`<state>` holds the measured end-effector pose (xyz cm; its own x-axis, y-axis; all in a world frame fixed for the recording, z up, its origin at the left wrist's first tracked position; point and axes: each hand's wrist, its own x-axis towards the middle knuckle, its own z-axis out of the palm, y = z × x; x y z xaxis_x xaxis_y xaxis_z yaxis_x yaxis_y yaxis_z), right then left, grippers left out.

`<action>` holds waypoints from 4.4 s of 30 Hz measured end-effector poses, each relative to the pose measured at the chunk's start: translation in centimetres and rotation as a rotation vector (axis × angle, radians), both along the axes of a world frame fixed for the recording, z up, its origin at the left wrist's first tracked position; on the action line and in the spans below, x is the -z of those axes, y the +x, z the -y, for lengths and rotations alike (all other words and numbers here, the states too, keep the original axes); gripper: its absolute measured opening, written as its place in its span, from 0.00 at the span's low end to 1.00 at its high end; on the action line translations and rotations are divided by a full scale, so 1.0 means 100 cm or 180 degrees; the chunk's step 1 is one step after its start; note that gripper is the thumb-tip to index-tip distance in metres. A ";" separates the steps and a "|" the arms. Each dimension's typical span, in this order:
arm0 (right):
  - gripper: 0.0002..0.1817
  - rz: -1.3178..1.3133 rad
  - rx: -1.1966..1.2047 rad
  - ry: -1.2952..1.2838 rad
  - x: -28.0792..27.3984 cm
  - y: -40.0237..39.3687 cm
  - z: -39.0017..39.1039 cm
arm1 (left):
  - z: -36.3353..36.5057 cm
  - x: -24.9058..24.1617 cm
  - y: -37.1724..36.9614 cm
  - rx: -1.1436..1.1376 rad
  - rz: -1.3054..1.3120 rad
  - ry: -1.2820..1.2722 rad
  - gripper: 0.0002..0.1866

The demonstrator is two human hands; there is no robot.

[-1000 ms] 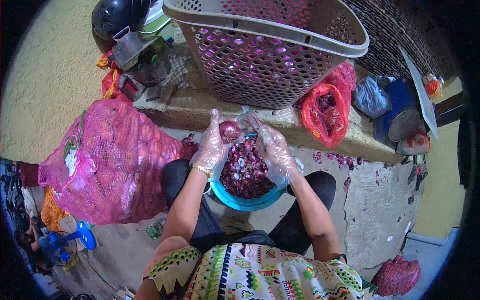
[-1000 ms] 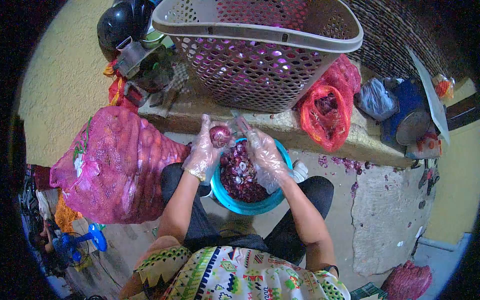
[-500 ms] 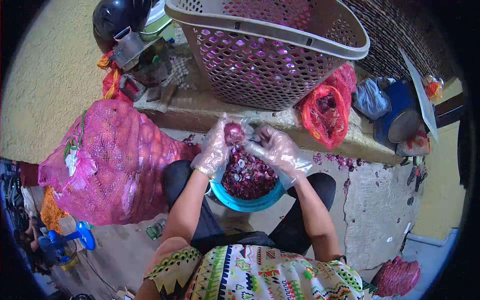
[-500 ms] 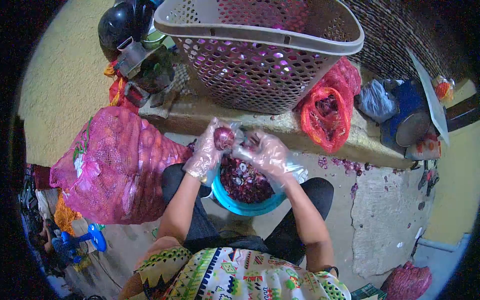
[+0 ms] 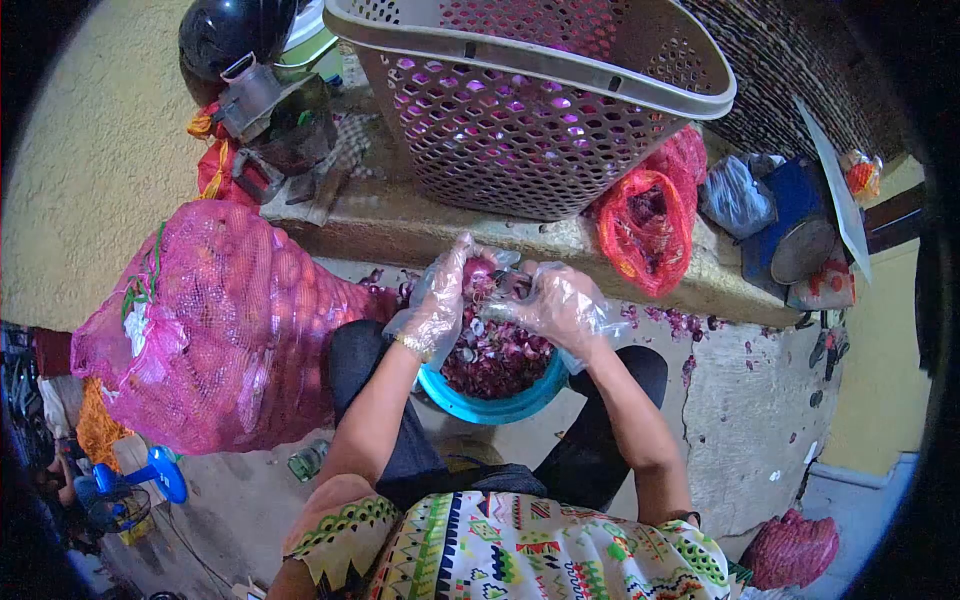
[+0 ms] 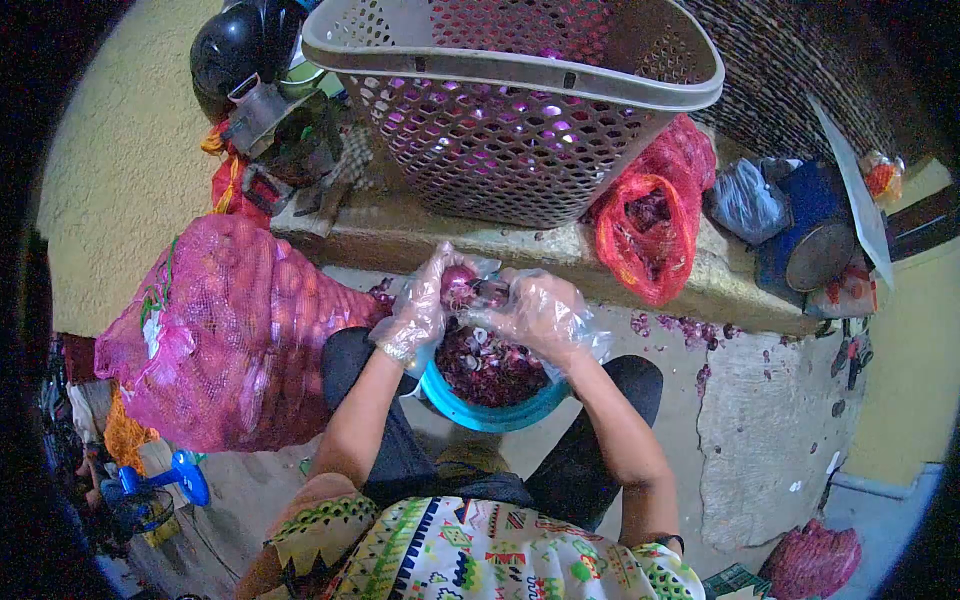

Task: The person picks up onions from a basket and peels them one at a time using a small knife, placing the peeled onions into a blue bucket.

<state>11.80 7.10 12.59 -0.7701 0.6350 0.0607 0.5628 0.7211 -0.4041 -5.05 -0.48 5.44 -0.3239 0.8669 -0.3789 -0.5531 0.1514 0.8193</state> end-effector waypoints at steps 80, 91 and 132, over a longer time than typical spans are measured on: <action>0.31 0.0101 0.0339 -0.0605 0.062 -0.028 0.014 | 0.000 0.008 0.020 -0.1595 0.1403 -0.0062 0.14; 0.36 -0.0209 0.0422 -0.1143 0.073 -0.025 0.005 | 0.006 -0.001 0.016 -0.0737 0.1206 0.0306 0.18; 0.38 -0.0660 0.0394 -0.0299 0.048 -0.029 0.005 | 0.000 0.004 0.009 -0.0685 0.1253 0.0290 0.15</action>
